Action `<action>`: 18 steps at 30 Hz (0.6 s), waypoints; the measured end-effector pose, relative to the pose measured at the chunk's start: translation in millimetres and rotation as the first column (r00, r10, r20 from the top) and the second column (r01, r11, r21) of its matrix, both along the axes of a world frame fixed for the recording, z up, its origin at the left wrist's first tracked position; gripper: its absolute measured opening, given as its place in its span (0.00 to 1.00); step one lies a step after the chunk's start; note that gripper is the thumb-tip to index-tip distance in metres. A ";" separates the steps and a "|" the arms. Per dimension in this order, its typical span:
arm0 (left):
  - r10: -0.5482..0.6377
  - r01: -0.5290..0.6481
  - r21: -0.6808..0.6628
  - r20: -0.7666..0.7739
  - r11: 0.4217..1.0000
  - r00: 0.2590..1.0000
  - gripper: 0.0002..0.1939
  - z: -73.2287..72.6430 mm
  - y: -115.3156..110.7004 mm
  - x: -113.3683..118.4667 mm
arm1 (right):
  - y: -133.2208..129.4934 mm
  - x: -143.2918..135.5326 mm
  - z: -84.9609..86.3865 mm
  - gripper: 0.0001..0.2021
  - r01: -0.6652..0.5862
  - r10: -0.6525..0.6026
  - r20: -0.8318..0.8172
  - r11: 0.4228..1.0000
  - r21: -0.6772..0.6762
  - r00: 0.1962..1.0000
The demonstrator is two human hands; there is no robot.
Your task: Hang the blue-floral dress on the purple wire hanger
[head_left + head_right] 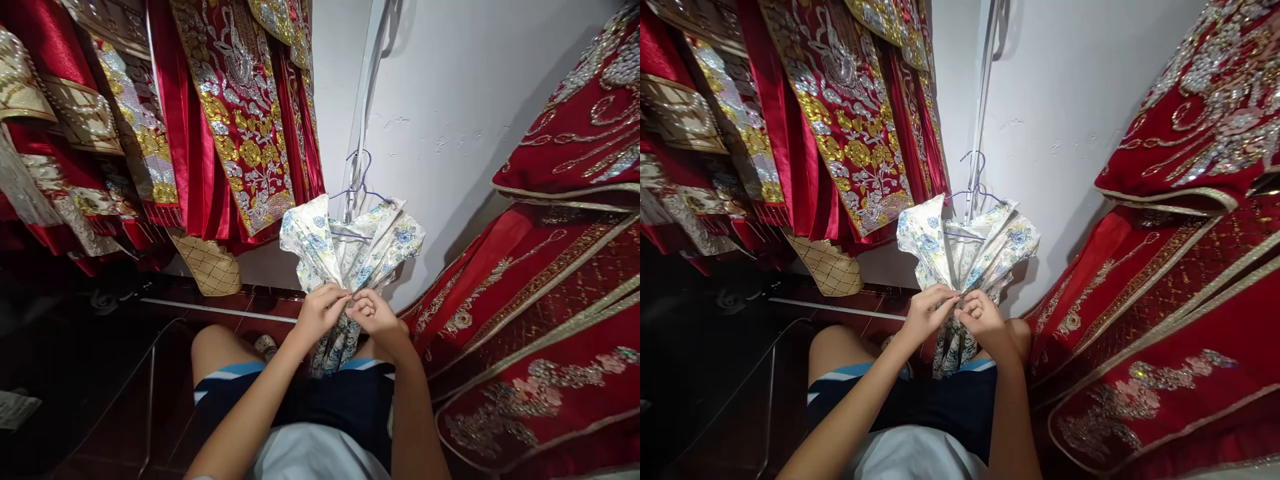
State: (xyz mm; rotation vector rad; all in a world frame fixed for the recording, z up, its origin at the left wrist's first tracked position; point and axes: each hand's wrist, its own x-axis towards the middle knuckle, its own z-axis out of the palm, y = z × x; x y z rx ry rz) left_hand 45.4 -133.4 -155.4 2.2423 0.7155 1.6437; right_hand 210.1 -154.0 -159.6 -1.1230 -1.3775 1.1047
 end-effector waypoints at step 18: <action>0.148 -0.146 -0.124 0.008 0.981 0.989 0.07 142.0 123.3 22.2 | -11.6 4.7 13.6 0.20 -0.219 0.220 0.204 0.975 -0.028 0.954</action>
